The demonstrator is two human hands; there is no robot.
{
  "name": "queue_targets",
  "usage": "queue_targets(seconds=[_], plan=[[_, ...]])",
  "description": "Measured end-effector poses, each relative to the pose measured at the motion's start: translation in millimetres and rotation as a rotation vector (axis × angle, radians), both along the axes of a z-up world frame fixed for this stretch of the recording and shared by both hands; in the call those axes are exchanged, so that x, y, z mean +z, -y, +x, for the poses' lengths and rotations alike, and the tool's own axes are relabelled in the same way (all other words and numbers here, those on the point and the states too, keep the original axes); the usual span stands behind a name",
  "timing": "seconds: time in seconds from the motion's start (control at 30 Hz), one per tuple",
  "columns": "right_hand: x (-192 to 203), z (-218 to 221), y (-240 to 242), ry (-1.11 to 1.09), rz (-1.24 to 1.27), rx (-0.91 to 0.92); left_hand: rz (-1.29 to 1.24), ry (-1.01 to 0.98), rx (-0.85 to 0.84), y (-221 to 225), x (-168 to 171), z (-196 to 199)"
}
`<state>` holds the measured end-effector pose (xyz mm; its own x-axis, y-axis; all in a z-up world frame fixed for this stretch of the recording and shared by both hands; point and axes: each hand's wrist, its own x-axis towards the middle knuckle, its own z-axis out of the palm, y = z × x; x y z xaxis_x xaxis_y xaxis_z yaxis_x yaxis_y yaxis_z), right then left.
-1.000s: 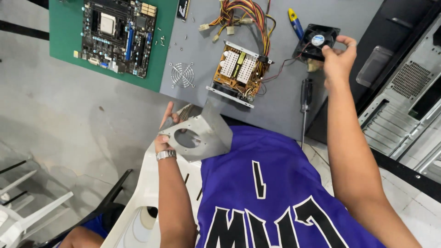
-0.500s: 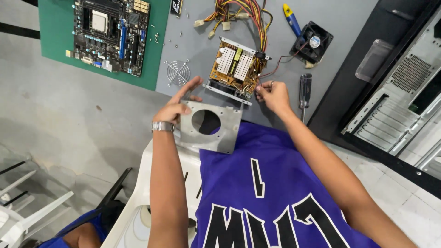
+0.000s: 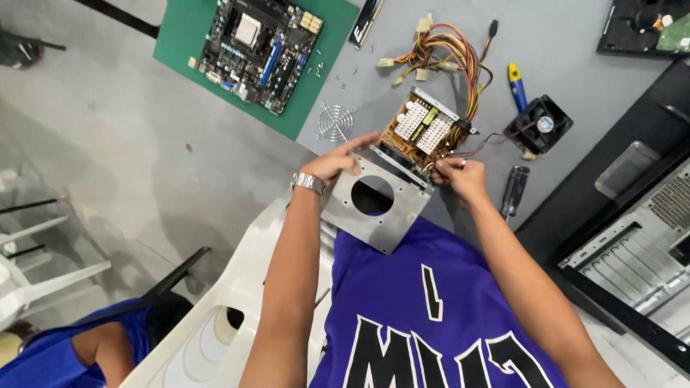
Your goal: Reassembling a computer power supply unit by installing the internal fan and fastening the metal casing with a screwdriver.
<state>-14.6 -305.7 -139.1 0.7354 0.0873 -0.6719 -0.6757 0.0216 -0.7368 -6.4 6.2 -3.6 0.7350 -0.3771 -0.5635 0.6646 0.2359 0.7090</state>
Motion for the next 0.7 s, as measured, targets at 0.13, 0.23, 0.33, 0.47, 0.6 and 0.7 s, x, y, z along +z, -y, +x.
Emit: queue_targets(seconds=[0.13,0.23,0.33,0.47,0.6,0.7], plan=[[-11,-1,-3,-0.068,-0.06,-0.101,-0.008,0.018,-0.033,-2,-27,-2],[28,9,-6,-0.131,-0.094,-0.018,-0.027,0.018,-0.038,-3,-27,-5],[43,18,4,-0.093,-0.091,0.098,-0.047,0.008,0.002,-5,-44,-8],[77,15,34,-0.096,-0.151,0.221,-0.029,0.016,-0.017,-14,-45,-17],[113,28,75,0.012,-0.382,0.175,0.126,0.093,-0.076,-21,-6,-31],[95,51,127,0.117,-0.753,0.076,0.086,0.061,0.001,-26,4,-42]])
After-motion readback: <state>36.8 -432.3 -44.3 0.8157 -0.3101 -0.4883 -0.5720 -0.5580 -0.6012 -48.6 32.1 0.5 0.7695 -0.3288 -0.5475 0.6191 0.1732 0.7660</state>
